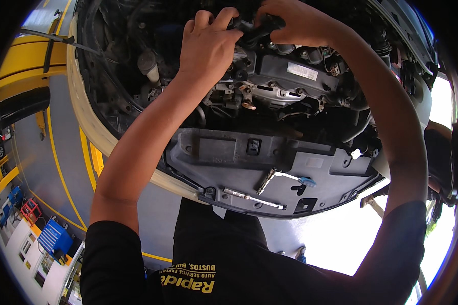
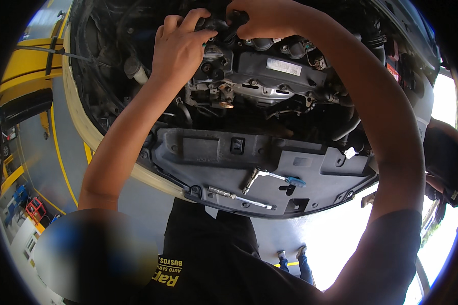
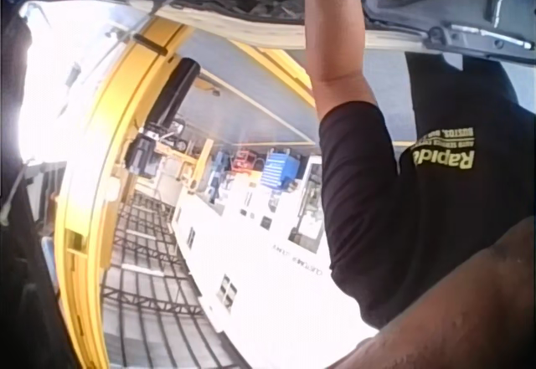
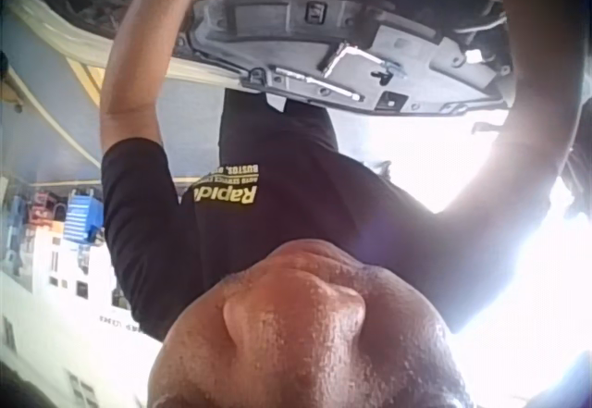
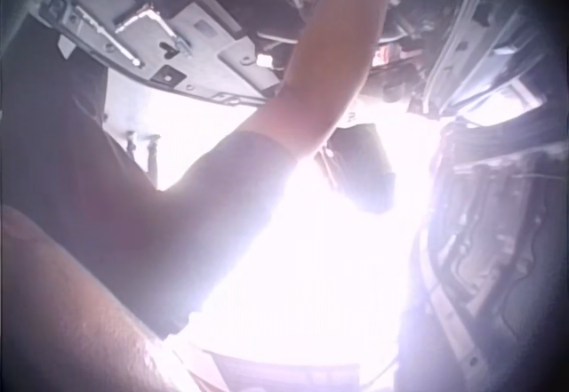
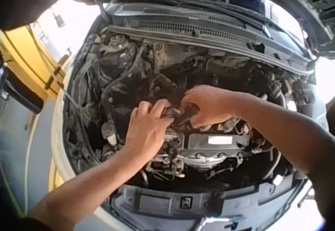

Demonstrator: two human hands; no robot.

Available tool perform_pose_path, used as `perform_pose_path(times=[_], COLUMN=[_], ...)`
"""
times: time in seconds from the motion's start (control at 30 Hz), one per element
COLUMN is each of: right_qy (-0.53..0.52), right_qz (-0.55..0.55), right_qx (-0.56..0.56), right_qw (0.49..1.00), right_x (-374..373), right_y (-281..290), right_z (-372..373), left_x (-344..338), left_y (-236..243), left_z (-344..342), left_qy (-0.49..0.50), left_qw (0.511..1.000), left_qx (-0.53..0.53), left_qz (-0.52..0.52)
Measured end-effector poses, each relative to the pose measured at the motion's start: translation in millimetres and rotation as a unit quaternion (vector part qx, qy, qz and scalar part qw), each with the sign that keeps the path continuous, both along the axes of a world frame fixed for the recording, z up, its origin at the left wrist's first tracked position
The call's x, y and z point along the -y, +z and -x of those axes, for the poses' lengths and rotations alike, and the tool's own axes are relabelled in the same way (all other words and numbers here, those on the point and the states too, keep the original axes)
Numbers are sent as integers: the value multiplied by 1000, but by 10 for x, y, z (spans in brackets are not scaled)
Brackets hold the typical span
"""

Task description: The person disconnects electrical connectors and unscrews bolts to remove ignition coils from a car engine using a socket wrench and their hands.

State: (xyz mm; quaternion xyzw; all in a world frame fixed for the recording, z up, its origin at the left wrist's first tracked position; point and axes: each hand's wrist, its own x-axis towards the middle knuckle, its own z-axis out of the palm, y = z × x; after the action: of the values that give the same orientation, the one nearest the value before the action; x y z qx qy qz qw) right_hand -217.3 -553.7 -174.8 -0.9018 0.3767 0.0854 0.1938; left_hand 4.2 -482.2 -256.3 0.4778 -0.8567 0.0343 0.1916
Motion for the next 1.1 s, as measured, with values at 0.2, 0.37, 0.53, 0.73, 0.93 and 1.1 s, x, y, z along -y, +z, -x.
perform_pose_path(times=[0.2, 0.37, 0.53, 0.73, 0.93, 1.1], right_qy=[-55, -136, -134, -159, -165, -236], right_qz=[-69, -220, -217, -213, -211, -227], right_qx=[105, 186, 213, 222, 232, 201], right_qw=[991, 948, 943, 938, 935, 923], right_x=[106, 106, 119, 137, 115, -25], right_y=[-80, -27, -41, -2, -17, 99], right_z=[164, 275, 352, 387, 419, 412], left_x=[-29, 4, -18, -24, -31, -38], left_y=[103, -4, -41, 23, 38, 48], left_z=[407, 437, 467, 463, 610, 552], left_qy=[77, 107, 127, 122, 161, 143], left_qw=[994, 992, 990, 991, 984, 986], left_qx=[51, 40, -1, -7, 12, -30], left_qz=[-57, -59, -59, -60, -68, -77])
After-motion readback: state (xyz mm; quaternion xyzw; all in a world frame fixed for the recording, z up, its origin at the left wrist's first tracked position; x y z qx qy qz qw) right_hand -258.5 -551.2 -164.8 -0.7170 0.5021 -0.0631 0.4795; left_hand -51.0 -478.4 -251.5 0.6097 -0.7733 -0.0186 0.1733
